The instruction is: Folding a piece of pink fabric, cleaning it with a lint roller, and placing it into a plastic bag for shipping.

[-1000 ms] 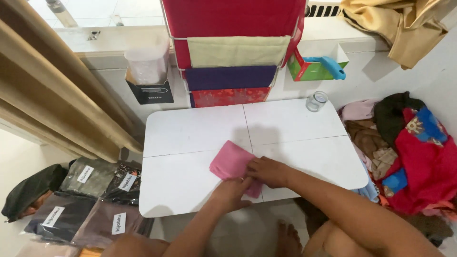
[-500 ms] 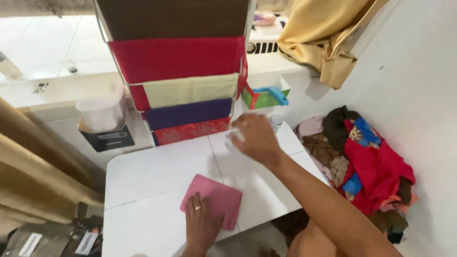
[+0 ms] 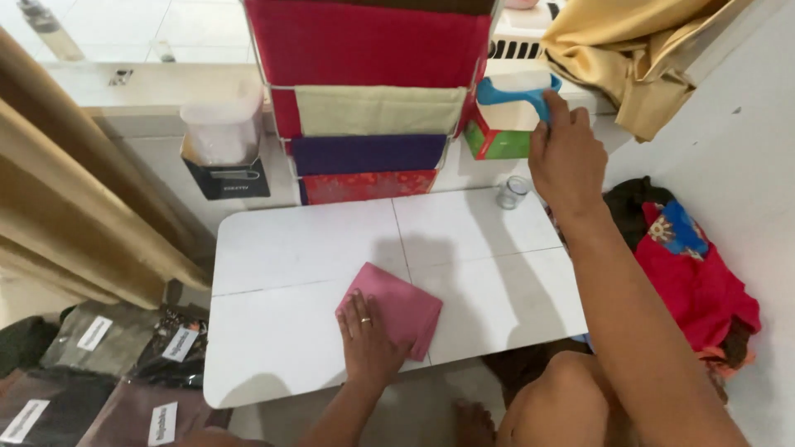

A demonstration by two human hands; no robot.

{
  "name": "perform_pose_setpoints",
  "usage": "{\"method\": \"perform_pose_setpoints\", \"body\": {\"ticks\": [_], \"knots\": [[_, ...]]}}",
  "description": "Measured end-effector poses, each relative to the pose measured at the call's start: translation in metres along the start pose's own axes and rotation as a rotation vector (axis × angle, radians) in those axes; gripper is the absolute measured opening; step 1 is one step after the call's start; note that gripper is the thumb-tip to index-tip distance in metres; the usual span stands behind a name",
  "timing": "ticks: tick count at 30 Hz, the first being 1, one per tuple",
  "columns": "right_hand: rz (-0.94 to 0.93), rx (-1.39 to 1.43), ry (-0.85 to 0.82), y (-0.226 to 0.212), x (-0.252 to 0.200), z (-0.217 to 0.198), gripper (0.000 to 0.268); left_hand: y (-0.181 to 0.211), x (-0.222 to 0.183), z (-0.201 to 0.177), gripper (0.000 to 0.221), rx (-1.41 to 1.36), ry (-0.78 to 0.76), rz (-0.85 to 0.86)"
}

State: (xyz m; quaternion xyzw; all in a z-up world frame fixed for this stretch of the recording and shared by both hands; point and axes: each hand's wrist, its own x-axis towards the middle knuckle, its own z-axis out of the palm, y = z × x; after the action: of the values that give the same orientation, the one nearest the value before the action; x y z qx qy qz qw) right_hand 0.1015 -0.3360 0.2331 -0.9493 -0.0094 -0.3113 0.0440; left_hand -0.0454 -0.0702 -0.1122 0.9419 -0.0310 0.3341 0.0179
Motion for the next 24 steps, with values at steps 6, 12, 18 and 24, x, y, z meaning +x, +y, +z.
{"method": "perform_pose_setpoints", "body": {"ticks": [6,12,18,24], "knots": [[-0.266,0.353,-0.672,-0.049,-0.087,0.030,0.051,0.010,0.028,-0.060,0.114,-0.204,-0.609,0.137],[-0.355,0.044,-1.150,-0.072,-0.133,0.071,0.049,0.011,0.012,-0.055,0.087,-0.139,-0.699,0.225],[-0.251,0.109,-1.091,-0.057,-0.116,0.079,0.048,0.007,0.012,-0.061,0.088,-0.229,-0.705,0.515],[-0.218,0.138,-1.076,-0.070,-0.101,0.057,0.041,-0.011,0.005,-0.012,0.028,-0.272,-0.691,0.444]]}}
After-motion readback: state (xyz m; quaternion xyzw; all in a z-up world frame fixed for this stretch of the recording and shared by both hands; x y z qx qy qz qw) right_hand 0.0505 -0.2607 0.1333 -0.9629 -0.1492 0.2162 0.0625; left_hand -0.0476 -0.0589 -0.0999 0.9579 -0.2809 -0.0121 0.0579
